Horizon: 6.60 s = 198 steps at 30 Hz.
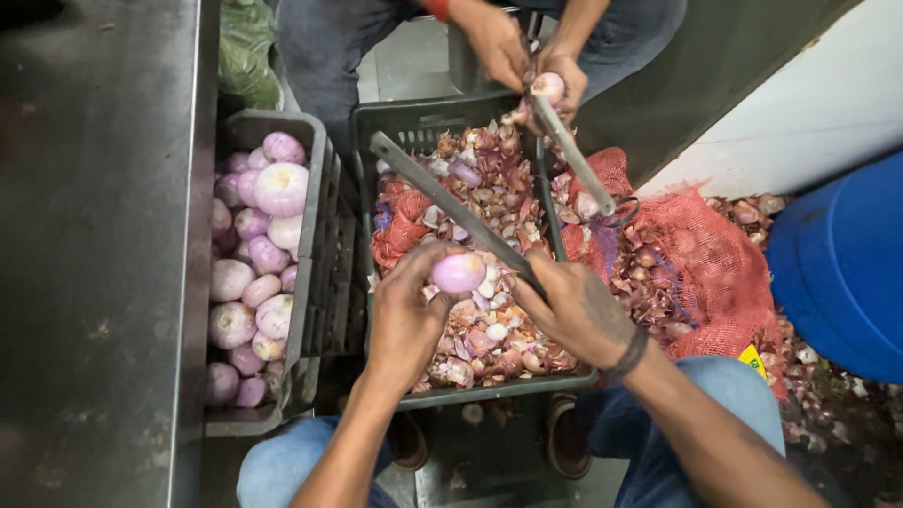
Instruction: The person peels red onions using a knife, removing outer layers and placing the peeled onions into a crate. A second person also peels onions nearby.
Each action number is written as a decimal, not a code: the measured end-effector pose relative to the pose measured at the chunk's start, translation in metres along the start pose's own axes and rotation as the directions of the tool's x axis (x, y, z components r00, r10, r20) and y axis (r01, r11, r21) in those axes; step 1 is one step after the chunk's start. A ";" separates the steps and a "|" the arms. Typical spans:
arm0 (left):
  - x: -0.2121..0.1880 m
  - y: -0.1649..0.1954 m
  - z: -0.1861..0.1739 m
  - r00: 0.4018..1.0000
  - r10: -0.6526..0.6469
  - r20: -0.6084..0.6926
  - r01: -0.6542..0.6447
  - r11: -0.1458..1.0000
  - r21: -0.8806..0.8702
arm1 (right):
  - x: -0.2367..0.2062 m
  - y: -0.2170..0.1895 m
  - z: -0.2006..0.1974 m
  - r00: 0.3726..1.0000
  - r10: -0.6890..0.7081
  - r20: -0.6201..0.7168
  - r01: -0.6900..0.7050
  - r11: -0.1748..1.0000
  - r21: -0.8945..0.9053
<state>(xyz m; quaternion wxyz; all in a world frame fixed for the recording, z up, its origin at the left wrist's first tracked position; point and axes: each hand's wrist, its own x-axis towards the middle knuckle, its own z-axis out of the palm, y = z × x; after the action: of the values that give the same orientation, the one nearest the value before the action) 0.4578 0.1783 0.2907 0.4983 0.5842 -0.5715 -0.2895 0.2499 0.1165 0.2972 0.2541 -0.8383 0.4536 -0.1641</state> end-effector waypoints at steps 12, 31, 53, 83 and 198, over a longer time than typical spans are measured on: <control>-0.002 0.000 0.006 0.999 -0.042 -0.035 0.041 0.999 -0.031 | 0.009 -0.006 0.012 1.000 -0.012 -0.007 0.010 0.987 -0.162; -0.004 -0.015 0.012 0.963 0.252 -0.095 -0.229 0.952 0.201 | 0.007 -0.011 0.018 0.994 0.082 0.077 -0.075 0.993 -0.091; 0.004 -0.019 0.011 0.940 -0.283 0.192 0.335 0.647 -0.685 | -0.006 -0.010 -0.002 0.993 -0.078 -0.092 0.083 0.995 0.057; -0.004 -0.018 0.016 0.854 -0.435 0.286 0.440 0.310 -0.843 | 0.016 -0.003 0.019 0.997 0.040 -0.060 -0.046 0.993 -0.111; -0.005 -0.031 0.007 0.892 -0.219 0.396 0.450 0.533 -0.717 | -0.003 0.004 0.005 0.988 -0.153 -0.036 0.147 0.979 -0.143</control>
<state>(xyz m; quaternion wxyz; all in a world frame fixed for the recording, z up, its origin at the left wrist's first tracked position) 0.4628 0.1768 0.2586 0.5600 0.3578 -0.3184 -0.6760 0.2481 0.1191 0.2909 0.1709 -0.8819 0.4052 -0.1700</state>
